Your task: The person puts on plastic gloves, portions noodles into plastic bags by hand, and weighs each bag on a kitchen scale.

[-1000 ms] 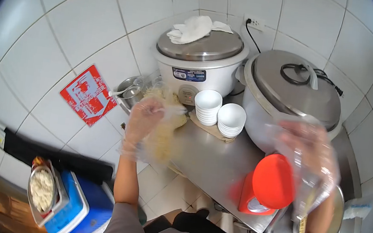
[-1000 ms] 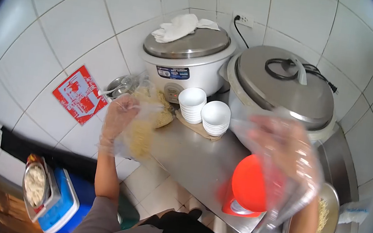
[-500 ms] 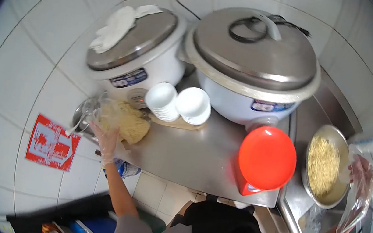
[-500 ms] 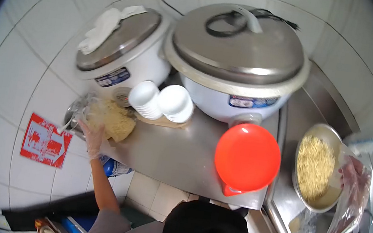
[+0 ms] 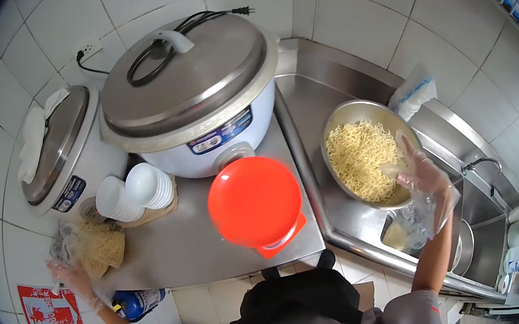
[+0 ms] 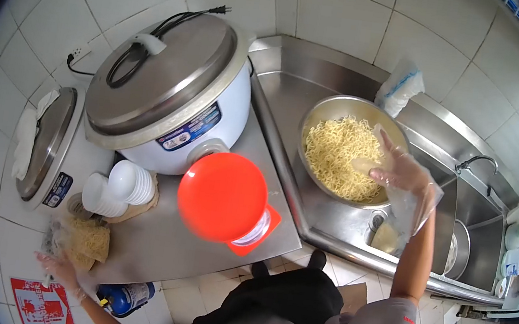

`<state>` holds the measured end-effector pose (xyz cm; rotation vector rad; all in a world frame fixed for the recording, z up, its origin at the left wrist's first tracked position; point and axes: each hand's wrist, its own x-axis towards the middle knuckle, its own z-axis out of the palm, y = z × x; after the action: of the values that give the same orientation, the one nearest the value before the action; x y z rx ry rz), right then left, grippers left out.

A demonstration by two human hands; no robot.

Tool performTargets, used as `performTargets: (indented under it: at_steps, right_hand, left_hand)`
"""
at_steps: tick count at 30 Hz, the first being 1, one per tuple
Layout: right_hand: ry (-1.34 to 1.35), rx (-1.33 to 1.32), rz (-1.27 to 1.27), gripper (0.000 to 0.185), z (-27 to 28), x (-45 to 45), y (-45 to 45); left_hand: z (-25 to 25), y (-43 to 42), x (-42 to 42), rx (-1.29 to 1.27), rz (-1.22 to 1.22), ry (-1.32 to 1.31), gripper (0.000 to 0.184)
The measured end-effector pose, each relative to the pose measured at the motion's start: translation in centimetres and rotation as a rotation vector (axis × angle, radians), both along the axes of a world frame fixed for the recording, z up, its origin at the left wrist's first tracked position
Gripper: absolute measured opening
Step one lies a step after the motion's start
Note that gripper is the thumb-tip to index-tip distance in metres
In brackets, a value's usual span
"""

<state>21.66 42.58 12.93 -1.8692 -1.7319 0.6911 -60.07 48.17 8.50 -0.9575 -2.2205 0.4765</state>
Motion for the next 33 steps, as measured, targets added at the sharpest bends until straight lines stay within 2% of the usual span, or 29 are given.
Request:
performTargets:
  at_steps: [2,3,5,7,8,10,11,12,13,14,15,16,18,20,22,23,25,26,27,30,32,33]
  right_hand:
    - [-0.055,0.045,0.046,0.105,-0.4,0.3,0.0]
    - [0.015,0.099,0.028,0.105,-1.7,1.2,0.2]
    - [0.124,0.169,-0.082,0.103,-4.7,3.5,1.7]
    - [0.025,0.341,-0.269,0.101,-3.7,6.1,3.3]
    - [-0.127,0.460,-0.400,0.099,-2.1,7.8,4.6]
    - [-0.256,0.366,-0.875,0.096,-1.3,14.2,7.5]
    - [-0.357,0.469,-0.906,0.083,-2.2,17.8,9.1]
    - [-0.459,0.574,-0.934,0.072,-3.9,21.5,10.6]
    - [-0.478,0.500,-0.785,0.061,-4.7,24.4,11.6]
    - [-0.498,0.426,-0.634,0.051,-5.2,27.1,12.9]
    - [-0.517,0.338,-0.479,0.041,-5.3,28.8,13.7]
    - [-0.567,0.399,-0.503,0.035,-4.7,29.2,14.1]
    - [-0.664,0.520,-0.556,0.030,-1.2,28.0,14.6]
    - [-0.571,0.792,-0.435,0.028,3.1,26.4,14.6]
    - [-0.439,0.906,-0.386,0.028,8.2,22.8,13.9]
    - [-0.341,0.967,-0.346,0.028,10.1,21.5,13.6]
    - [-0.072,0.984,-0.286,0.028,13.1,19.2,12.4]
    - [0.097,0.940,-0.255,0.028,14.5,18.3,11.8]
    - [0.262,0.895,-0.230,0.028,15.8,17.3,10.9]
    - [0.625,0.701,-0.133,0.025,17.5,14.3,6.5]
    - [0.739,0.641,-0.099,0.025,16.9,14.4,5.5]
    - [0.797,0.607,-0.088,0.025,16.6,14.6,5.2]
  left_hand:
    - [2.5,-1.5,0.9,0.324,-0.427,0.169,0.077]
    - [3.3,-2.2,1.5,0.483,-0.639,0.257,0.075]
    - [5.7,-1.0,5.6,0.879,-1.091,-0.334,0.071]
    - [9.3,0.1,12.8,1.113,-1.315,-0.718,0.070]
    - [11.7,-0.6,18.0,1.153,-1.317,-0.785,0.070]
    - [14.8,-1.7,23.7,1.230,-1.340,-1.046,0.073]
    - [15.7,-2.2,25.4,1.263,-1.355,-1.243,0.076]
    - [16.1,-2.4,27.6,1.248,-1.478,-1.306,0.079]
    - [16.5,-2.6,29.8,1.223,-1.600,-1.375,0.082]
    - [16.4,-2.4,32.4,1.144,-1.828,-1.286,0.085]
    - [16.8,-2.6,34.9,1.175,-1.936,-1.277,0.088]
    - [17.2,-2.9,37.3,1.198,-2.046,-1.263,0.090]
    - [18.7,-3.5,41.3,1.523,-2.049,-1.418,0.092]
    - [18.5,-3.8,42.7,1.365,-2.165,-1.558,0.089]
    - [18.8,-2.9,46.5,0.790,-2.432,-1.895,0.087]
    - [17.5,-2.6,50.6,0.722,-2.176,-1.933,0.078]
    - [14.9,-2.1,58.7,0.498,-1.708,-1.922,0.062]
    - [13.4,-0.8,62.4,-0.107,-1.908,-1.645,0.046]
    - [10.3,1.1,65.2,0.002,-1.661,-1.594,0.093]
    - [9.1,3.2,69.4,0.389,-1.839,-1.177,0.084]
    - [9.1,4.2,71.2,0.621,-1.914,-0.872,0.078]
    - [8.9,4.2,71.6,0.632,-1.921,-0.772,0.074]
